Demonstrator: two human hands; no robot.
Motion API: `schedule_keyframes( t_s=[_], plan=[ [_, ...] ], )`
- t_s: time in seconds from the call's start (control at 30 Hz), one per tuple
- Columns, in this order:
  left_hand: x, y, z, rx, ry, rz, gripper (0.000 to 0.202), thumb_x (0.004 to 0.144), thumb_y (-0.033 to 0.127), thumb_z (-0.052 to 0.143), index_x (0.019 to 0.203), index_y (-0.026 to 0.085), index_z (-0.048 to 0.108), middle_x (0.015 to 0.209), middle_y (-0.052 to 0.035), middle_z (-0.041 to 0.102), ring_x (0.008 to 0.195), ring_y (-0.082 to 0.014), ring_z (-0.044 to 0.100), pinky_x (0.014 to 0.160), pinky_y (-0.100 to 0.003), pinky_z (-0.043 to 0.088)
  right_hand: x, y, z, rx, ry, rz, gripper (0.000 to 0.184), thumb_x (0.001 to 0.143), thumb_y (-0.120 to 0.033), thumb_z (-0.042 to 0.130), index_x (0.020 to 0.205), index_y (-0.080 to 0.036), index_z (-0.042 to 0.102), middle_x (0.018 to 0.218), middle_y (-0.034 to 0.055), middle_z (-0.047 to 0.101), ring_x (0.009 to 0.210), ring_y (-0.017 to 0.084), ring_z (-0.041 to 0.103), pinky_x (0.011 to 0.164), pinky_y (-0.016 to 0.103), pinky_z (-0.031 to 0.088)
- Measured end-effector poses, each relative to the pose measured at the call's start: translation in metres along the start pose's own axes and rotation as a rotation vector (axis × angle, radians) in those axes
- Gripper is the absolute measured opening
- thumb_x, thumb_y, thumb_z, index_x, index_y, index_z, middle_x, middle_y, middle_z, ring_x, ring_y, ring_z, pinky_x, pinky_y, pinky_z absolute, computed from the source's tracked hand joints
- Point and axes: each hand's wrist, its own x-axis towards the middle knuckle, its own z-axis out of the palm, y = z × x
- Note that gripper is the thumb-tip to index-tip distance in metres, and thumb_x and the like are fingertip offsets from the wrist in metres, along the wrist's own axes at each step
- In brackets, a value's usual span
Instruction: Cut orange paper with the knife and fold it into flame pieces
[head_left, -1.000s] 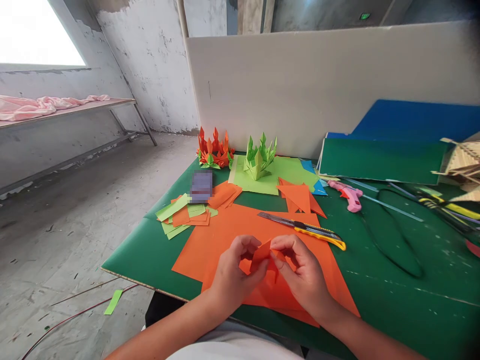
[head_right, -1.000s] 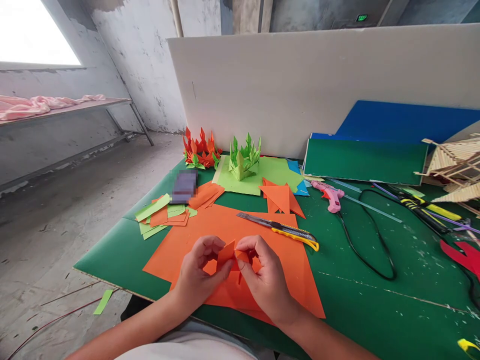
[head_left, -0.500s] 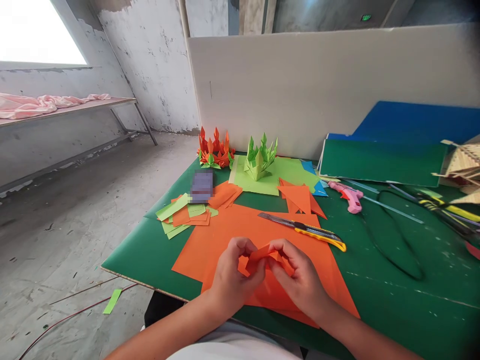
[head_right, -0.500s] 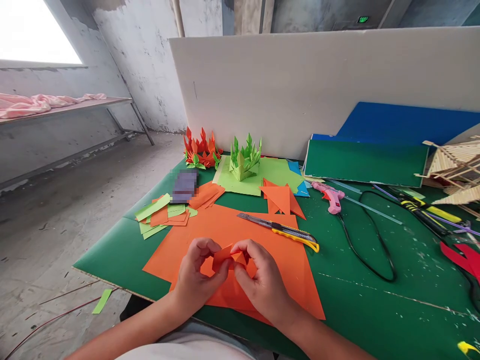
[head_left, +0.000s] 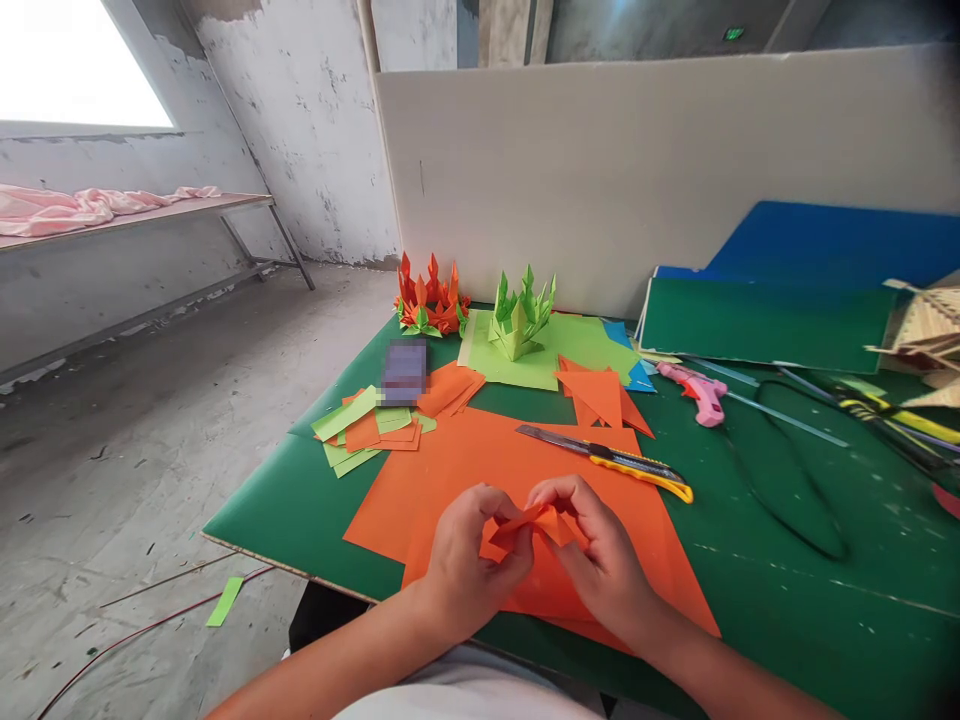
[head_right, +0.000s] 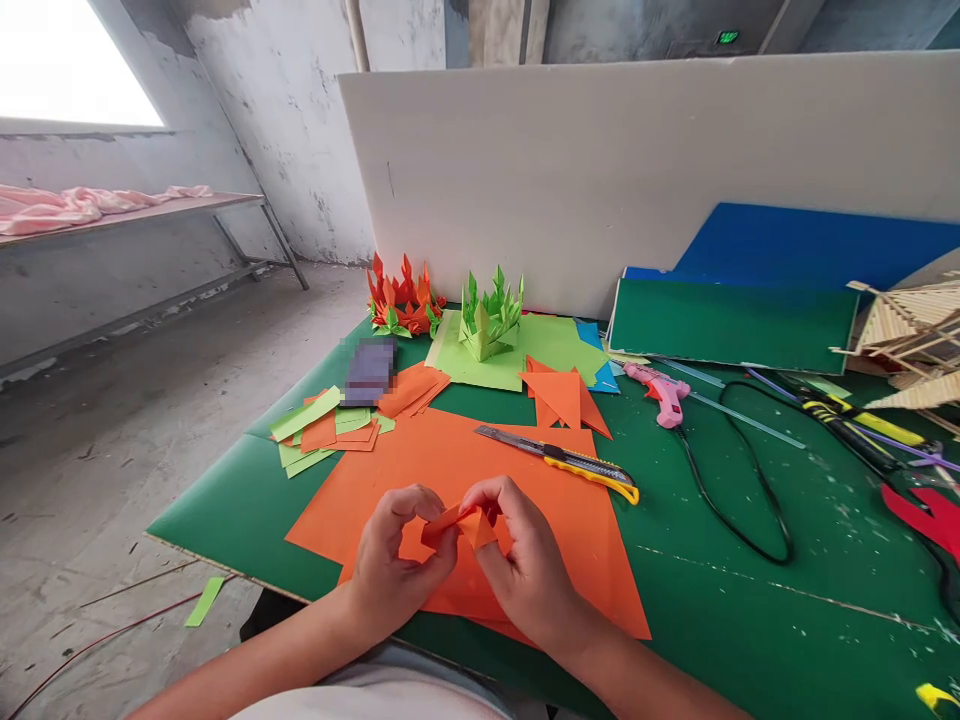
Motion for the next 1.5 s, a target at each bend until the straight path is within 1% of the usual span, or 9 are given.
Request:
schedule_keyframes(
  t_s=[0.1,0.2,0.33,0.57,0.83,1.2,1.3,1.43,1.5],
  plan=[
    [0.001,0.0,-0.001,0.0,0.02,0.008,0.025,0.079,0.004,0.056,0.093,0.022,0.046,0.074,0.0035,0.052,0.065,-0.0105,0.057,0.059,-0.021,0.05,-0.001,-0.001,-0.005,0.024,-0.058,-0.018,0.026,0.088,-0.017,0.052,0.111,-0.028,0.052,0.108,0.0049,0.06,0.104,0.022,0.057,0.093,0.038,0.048],
    [0.002,-0.001,-0.002,-0.023,0.026,0.033,0.028,0.079,0.002,0.057,0.095,0.022,0.046,0.076,0.0028,0.054,0.067,-0.011,0.058,0.061,-0.022,0.051,0.001,-0.003,-0.013,0.121,-0.08,-0.037,0.023,0.091,-0.03,0.05,0.114,-0.029,0.053,0.113,0.0063,0.059,0.109,0.025,0.055,0.097,0.043,0.046],
    [0.002,-0.001,-0.002,-0.018,-0.005,0.084,0.03,0.08,0.001,0.057,0.099,0.022,0.047,0.083,0.0002,0.061,0.071,-0.0118,0.062,0.065,-0.023,0.053,0.01,-0.007,-0.021,0.142,-0.022,0.027,0.022,0.095,-0.042,0.047,0.093,-0.025,0.061,0.091,0.004,0.061,0.09,0.022,0.059,0.079,0.034,0.05],
    [-0.005,-0.007,-0.002,0.036,-0.067,0.062,0.033,0.083,0.005,0.056,0.109,0.022,0.046,0.092,-0.0026,0.064,0.08,-0.0128,0.065,0.067,-0.023,0.056,0.015,-0.009,-0.032,-0.089,-0.142,0.074,0.016,0.091,-0.033,0.058,0.079,-0.022,0.062,0.073,0.0006,0.061,0.069,0.017,0.058,0.063,0.029,0.049],
    [-0.003,-0.009,-0.003,0.227,-0.191,0.117,0.029,0.085,0.009,0.054,0.111,0.02,0.047,0.092,-0.0047,0.067,0.079,-0.0174,0.066,0.071,-0.03,0.055,0.017,-0.003,-0.037,-0.46,-0.223,-0.187,0.01,0.087,-0.017,0.059,0.086,-0.025,0.066,0.076,0.0016,0.067,0.07,0.019,0.06,0.063,0.031,0.048],
    [-0.009,-0.007,-0.001,0.137,-0.191,-0.056,0.03,0.083,0.01,0.057,0.108,0.024,0.046,0.091,-0.0012,0.063,0.079,-0.014,0.065,0.069,-0.023,0.055,0.019,-0.003,-0.038,-0.537,-0.258,-0.15,0.017,0.075,-0.005,0.054,0.078,-0.021,0.059,0.068,-0.0001,0.059,0.065,0.016,0.056,0.059,0.028,0.045],
    [-0.006,-0.007,-0.001,0.099,-0.063,-0.124,0.028,0.083,0.011,0.057,0.106,0.024,0.046,0.089,0.0003,0.058,0.073,-0.0109,0.061,0.064,-0.019,0.053,0.019,-0.006,-0.043,-0.417,-0.2,-0.067,0.019,0.081,-0.009,0.05,0.09,-0.023,0.06,0.078,0.0008,0.063,0.074,0.017,0.06,0.068,0.03,0.05],
    [-0.004,-0.009,-0.001,0.095,0.078,-0.145,0.029,0.084,0.012,0.058,0.107,0.024,0.045,0.089,0.0003,0.054,0.072,-0.0098,0.057,0.061,-0.018,0.051,0.013,-0.011,-0.045,-0.17,-0.299,-0.005,0.059,0.076,-0.007,0.05,0.131,-0.028,0.046,0.119,0.0041,0.061,0.106,0.018,0.059,0.092,0.034,0.05],
    [-0.004,-0.008,-0.001,0.059,0.067,-0.125,0.03,0.083,0.011,0.059,0.106,0.024,0.046,0.088,0.001,0.053,0.072,-0.0096,0.056,0.062,-0.018,0.051,0.01,-0.012,-0.039,-0.15,-0.334,0.033,0.066,0.073,-0.01,0.06,0.134,-0.029,0.043,0.126,0.004,0.058,0.111,0.02,0.057,0.095,0.034,0.049]
  ],
)
